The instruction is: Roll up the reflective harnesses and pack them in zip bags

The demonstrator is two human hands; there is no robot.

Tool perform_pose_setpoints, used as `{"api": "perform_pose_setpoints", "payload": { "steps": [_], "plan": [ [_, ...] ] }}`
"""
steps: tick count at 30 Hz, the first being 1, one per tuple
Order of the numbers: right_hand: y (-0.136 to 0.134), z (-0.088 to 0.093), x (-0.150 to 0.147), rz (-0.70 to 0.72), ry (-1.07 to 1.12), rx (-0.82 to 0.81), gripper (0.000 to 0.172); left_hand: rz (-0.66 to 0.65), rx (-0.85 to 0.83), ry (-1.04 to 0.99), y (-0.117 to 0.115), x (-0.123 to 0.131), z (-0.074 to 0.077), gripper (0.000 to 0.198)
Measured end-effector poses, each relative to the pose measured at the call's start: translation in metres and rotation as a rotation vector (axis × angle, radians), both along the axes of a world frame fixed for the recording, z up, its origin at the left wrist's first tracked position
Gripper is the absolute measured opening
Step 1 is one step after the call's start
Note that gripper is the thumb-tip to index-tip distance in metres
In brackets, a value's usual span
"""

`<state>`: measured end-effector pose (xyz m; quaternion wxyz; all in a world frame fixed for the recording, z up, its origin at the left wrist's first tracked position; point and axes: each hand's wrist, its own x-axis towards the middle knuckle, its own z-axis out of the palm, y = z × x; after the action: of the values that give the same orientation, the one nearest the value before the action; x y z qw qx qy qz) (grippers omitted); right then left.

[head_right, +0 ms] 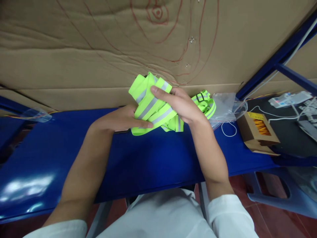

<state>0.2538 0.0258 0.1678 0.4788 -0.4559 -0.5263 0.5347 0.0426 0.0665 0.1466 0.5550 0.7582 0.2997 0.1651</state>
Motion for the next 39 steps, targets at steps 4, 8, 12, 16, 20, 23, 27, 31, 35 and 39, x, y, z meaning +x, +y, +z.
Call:
{"api": "perform_pose_setpoints", "payload": {
  "steps": [4,8,12,16,20,23,27,31,35,39],
  "plan": [
    [0.001,-0.002,-0.004,0.004,-0.014,-0.016,0.054,-0.015,0.064,0.029,0.006,-0.011,0.003,0.044],
    [0.000,-0.001,-0.004,-0.027,-0.064,0.045,0.054,-0.037,0.074,0.084,0.005,-0.019,0.012,0.036],
    [0.005,-0.008,-0.002,-0.051,-0.093,0.080,0.051,-0.076,0.089,0.020,-0.007,-0.018,0.021,0.031],
    [0.014,-0.023,-0.011,0.010,-0.121,0.040,0.045,-0.029,0.115,-0.105,-0.021,-0.010,0.021,0.035],
    [0.017,-0.029,-0.021,0.067,-0.095,0.021,0.045,0.094,-0.003,-0.177,-0.027,-0.005,0.021,0.037],
    [0.016,-0.025,-0.017,0.033,-0.052,0.063,0.046,0.165,-0.111,-0.219,-0.031,-0.002,0.024,0.036],
    [0.014,-0.016,-0.007,-0.087,-0.136,0.186,0.047,0.252,-0.118,-0.247,-0.040,0.003,0.026,0.036],
    [0.012,-0.011,-0.003,-0.023,-0.007,0.171,0.045,0.269,-0.028,-0.194,-0.033,-0.002,0.026,0.039],
    [0.013,-0.012,-0.003,0.056,0.158,0.137,0.043,0.372,0.242,0.033,-0.007,-0.014,0.018,0.035],
    [0.015,-0.013,-0.003,0.157,0.206,0.038,0.049,0.332,0.219,0.117,0.014,-0.018,0.001,0.037]
  ]
}}
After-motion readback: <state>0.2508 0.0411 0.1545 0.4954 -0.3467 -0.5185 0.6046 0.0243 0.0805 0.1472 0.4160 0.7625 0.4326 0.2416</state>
